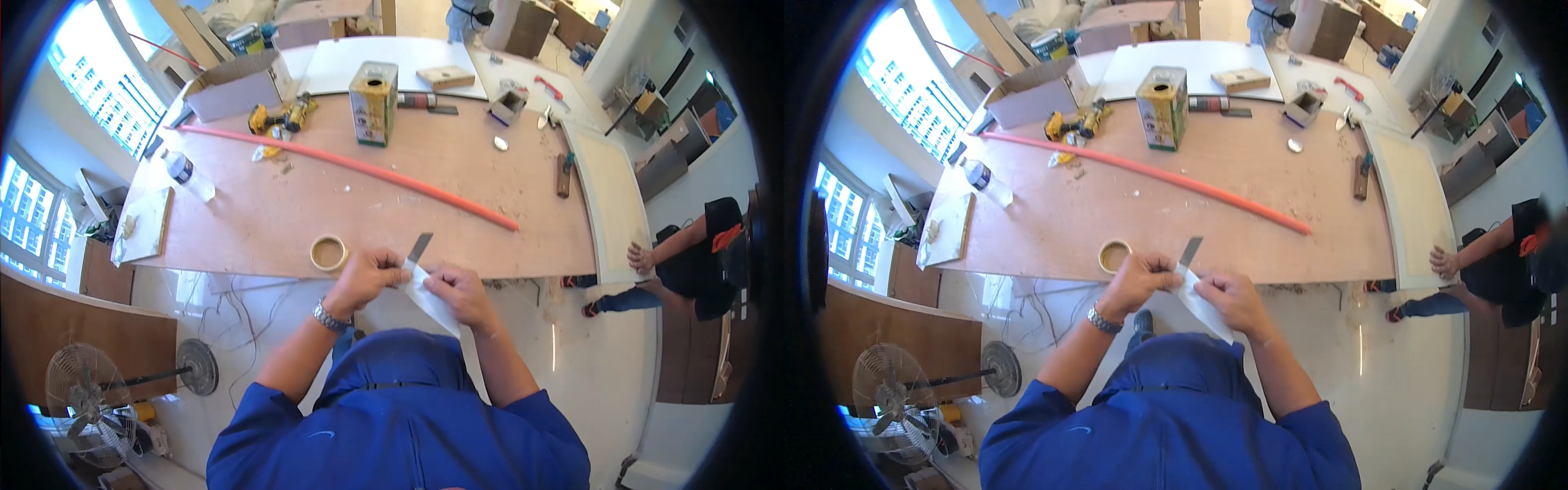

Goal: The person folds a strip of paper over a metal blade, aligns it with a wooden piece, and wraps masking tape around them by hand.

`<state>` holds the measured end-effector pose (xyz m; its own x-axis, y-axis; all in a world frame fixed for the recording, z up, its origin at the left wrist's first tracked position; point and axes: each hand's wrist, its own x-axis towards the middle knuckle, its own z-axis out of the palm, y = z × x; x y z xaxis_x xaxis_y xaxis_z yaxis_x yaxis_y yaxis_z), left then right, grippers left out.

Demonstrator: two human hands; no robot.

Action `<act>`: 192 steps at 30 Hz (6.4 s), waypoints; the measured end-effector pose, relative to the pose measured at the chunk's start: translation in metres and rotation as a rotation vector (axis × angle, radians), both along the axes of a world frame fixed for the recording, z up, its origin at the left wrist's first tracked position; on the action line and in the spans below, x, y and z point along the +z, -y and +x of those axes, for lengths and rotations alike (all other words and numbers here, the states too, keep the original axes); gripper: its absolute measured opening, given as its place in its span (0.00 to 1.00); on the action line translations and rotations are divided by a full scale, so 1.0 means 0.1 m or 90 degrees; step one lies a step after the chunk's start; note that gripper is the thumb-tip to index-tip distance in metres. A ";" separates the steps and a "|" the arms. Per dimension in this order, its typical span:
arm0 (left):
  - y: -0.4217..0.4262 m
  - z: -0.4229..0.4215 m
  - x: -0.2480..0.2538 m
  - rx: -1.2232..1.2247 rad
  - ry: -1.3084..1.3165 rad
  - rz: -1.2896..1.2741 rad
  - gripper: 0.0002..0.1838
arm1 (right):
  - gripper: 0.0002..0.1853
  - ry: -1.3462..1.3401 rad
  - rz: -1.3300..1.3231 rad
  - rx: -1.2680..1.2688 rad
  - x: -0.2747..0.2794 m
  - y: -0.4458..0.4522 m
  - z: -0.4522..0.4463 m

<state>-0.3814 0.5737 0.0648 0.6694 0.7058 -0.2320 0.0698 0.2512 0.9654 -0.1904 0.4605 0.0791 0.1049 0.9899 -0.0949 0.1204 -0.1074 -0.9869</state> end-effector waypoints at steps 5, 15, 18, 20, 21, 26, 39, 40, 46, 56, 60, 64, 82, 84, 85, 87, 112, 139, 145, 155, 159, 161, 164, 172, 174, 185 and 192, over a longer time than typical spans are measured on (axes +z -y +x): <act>0.02 -0.01 0.03 -0.009 0.013 0.006 0.06 | 0.11 -0.020 0.019 0.011 -0.05 0.04 -0.01; 0.13 0.08 0.11 0.093 -0.074 0.234 0.05 | 0.10 0.041 0.058 -0.097 0.02 0.00 -0.19; 0.20 0.12 0.20 0.134 -0.110 0.451 0.04 | 0.09 0.083 0.053 -0.111 0.17 -0.02 -0.20; 0.29 0.15 0.36 0.146 -0.138 0.564 0.04 | 0.09 0.109 0.015 -0.124 0.24 -0.02 -0.22; 0.32 0.17 0.41 0.150 -0.143 0.591 0.04 | 0.09 0.063 0.014 -0.140 0.20 -0.02 -0.25; 0.35 0.22 0.44 0.117 -0.131 0.649 0.07 | 0.10 -0.096 0.018 -0.189 0.17 -0.05 -0.30; 0.26 0.24 0.45 0.029 0.007 0.381 0.12 | 0.09 -0.226 0.054 -0.165 0.17 -0.02 -0.12; 0.24 0.24 0.40 0.029 0.050 0.249 0.12 | 0.08 -0.234 0.072 -0.154 0.16 -0.02 -0.10; 0.18 0.25 0.39 0.005 0.003 0.103 0.11 | 0.08 -0.154 0.075 -0.117 0.18 -0.02 0.04; 0.04 0.22 0.20 0.007 0.106 -0.209 0.07 | 0.09 -0.094 -0.066 -0.089 0.19 -0.03 0.10; 0.03 0.20 0.14 -0.004 0.096 -0.185 0.08 | 0.10 -0.127 -0.041 -0.082 0.16 -0.06 0.11; 0.05 0.21 0.10 -0.006 0.094 -0.164 0.08 | 0.11 -0.250 -0.002 -0.137 0.05 -0.15 0.09; 0.19 0.23 0.11 0.045 0.063 -0.159 0.10 | 0.10 -0.270 0.016 -0.208 -0.03 -0.19 -0.01; 0.21 0.23 0.10 0.051 0.059 -0.146 0.10 | 0.10 -0.283 0.020 -0.215 -0.06 -0.18 -0.02; 0.22 0.23 0.09 0.055 0.056 -0.139 0.10 | 0.10 -0.291 0.022 -0.218 -0.07 -0.18 -0.03; 0.23 0.24 0.08 0.064 0.053 -0.129 0.10 | 0.10 -0.305 0.018 -0.230 -0.10 -0.18 -0.05; 0.17 0.29 0.08 0.076 0.024 -0.102 0.11 | 0.10 -0.308 0.007 -0.230 -0.17 -0.22 -0.03; 0.12 0.19 0.04 0.063 0.064 -0.221 0.09 | 0.08 -0.060 0.016 -0.105 -0.17 -0.19 0.12; 0.15 0.20 0.07 0.027 0.056 -0.116 0.11 | 0.08 -0.069 0.030 -0.140 -0.16 -0.16 0.07; 0.14 0.22 0.03 -0.026 -0.053 0.168 0.11 | 0.08 -0.102 0.014 -0.172 -0.10 -0.11 -0.02; 0.20 0.26 0.06 0.013 -0.045 0.196 0.11 | 0.08 -0.089 0.036 -0.170 -0.12 -0.11 -0.04; 0.24 0.26 0.09 0.033 -0.079 0.258 0.12 | 0.08 -0.073 0.036 -0.178 -0.12 -0.10 -0.05; 0.29 0.25 0.16 0.065 -0.110 0.382 0.12 | 0.08 -0.066 0.037 -0.191 -0.13 -0.09 -0.06; 0.33 0.22 0.19 0.107 -0.099 0.498 0.12 | 0.12 -0.104 0.007 -0.116 -0.15 -0.11 -0.01; 0.33 0.20 0.23 0.092 -0.092 0.540 0.11 | 0.13 -0.127 -0.010 -0.079 -0.15 -0.12 0.04; 0.33 0.23 0.32 0.065 -0.080 0.544 0.11 | 0.12 -0.248 0.014 -0.078 -0.19 -0.14 0.09; 0.29 0.24 0.35 0.037 -0.078 0.546 0.12 | 0.08 -0.142 0.038 -0.073 -0.14 -0.10 0.16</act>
<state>-0.3571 0.5446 0.0993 0.6322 0.7023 0.3273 0.1949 -0.5530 0.8101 -0.1745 0.4701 0.0648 0.1998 0.9773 -0.0707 -0.1099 -0.0493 -0.9927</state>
